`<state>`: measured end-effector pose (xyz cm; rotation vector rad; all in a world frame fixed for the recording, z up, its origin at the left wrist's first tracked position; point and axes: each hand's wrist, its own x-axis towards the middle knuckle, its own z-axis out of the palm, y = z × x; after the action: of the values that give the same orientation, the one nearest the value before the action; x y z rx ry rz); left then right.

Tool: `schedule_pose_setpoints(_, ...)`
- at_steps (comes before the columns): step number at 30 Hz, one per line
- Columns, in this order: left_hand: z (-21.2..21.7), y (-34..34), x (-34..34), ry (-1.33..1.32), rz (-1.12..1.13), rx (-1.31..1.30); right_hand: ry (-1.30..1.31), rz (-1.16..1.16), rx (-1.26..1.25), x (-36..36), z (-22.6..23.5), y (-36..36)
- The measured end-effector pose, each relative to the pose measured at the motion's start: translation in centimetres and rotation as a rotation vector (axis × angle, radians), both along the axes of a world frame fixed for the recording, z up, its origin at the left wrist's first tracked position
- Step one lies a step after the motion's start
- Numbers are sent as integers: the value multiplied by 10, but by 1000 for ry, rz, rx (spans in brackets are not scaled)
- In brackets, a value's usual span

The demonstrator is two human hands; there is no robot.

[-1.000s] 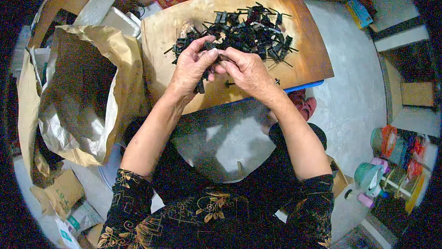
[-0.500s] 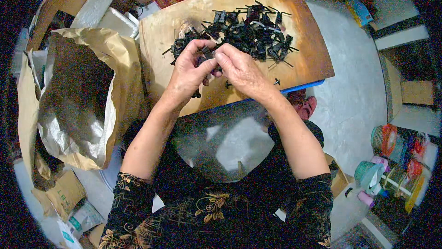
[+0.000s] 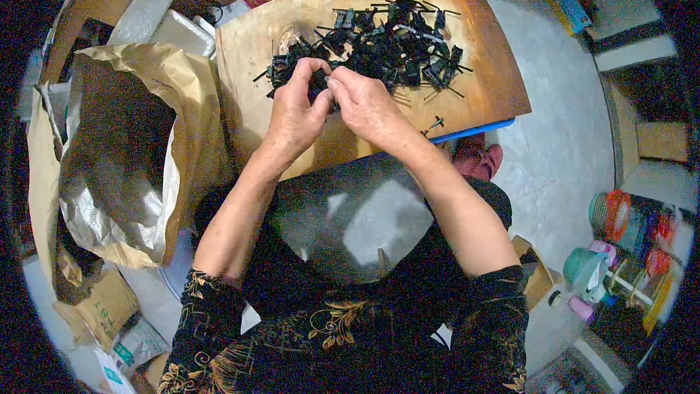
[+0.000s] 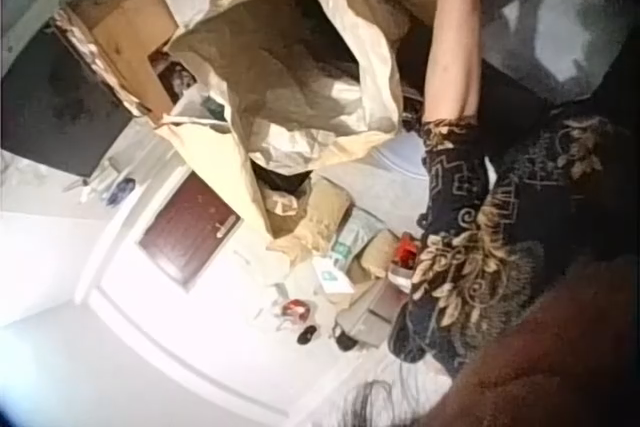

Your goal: Sorting and inspecting small black plastic components into a bag and a bucket.

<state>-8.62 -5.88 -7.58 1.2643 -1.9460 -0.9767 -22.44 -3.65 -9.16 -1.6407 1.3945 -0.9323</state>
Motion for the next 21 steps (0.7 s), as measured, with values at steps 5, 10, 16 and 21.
schedule_pose_setpoints(5,-6,1,0,-54,-2,-114,28,-92,-33,6,-8,4)
schedule_pose_setpoints(10,-12,-6,-1,161,-36,-138,-71,-91,-81,3,1,5)
schedule_pose_setpoints(16,11,-13,9,999,-110,618,-441,-95,232,-5,13,7)
schedule_pose_setpoints(21,5,-15,13,1102,-122,762,-583,-75,196,-14,22,6)
